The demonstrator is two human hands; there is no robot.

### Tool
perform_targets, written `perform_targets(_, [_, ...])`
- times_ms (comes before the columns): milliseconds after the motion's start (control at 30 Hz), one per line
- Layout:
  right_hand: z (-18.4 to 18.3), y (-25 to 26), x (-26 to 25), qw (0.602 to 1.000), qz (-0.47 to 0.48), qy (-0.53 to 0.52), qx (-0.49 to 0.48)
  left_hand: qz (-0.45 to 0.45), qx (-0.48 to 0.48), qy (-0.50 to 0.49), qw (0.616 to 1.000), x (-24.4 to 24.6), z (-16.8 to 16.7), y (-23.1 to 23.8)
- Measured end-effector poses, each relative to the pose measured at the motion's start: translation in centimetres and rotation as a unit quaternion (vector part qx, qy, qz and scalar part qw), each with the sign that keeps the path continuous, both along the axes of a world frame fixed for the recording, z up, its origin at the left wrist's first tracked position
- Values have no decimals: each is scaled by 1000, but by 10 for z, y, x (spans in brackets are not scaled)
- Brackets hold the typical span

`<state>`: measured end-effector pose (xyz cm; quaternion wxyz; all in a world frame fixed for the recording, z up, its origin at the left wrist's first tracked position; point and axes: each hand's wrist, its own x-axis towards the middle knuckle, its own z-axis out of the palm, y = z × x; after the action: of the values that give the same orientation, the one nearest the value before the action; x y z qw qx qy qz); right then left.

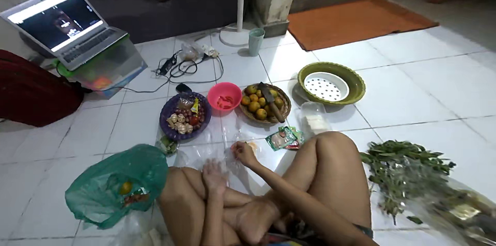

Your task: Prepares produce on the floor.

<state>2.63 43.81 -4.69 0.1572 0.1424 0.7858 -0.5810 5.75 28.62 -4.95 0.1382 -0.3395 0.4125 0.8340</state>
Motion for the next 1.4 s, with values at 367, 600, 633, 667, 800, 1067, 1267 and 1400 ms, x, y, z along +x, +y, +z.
perform_targets(367, [-1,37,14,979,110,24,172,-9,-550,278,788,-6,46,-26])
perform_targets(600, [11,65,-11,964,-21,-28,263,-496,-574,225,611,-28,36,15])
perform_targets(633, [5,71,-15,964,-7,-55,260,-528,-586,193,583,-30,25,20])
perform_targets(667, [1,74,-19,962,13,-86,257,-547,-601,173,556,-30,16,23])
perform_targets(800, [0,81,-24,945,77,-128,292,-570,-631,147,505,-30,-6,23])
perform_targets(1067, [31,110,-20,904,14,-80,419,-532,-635,159,537,-19,-40,51])
perform_targets(1267, [26,103,-7,884,31,-15,466,-463,-605,154,630,-7,-36,88])
perform_targets(1400, [14,56,9,867,69,235,433,-430,-508,206,718,-8,-11,79])
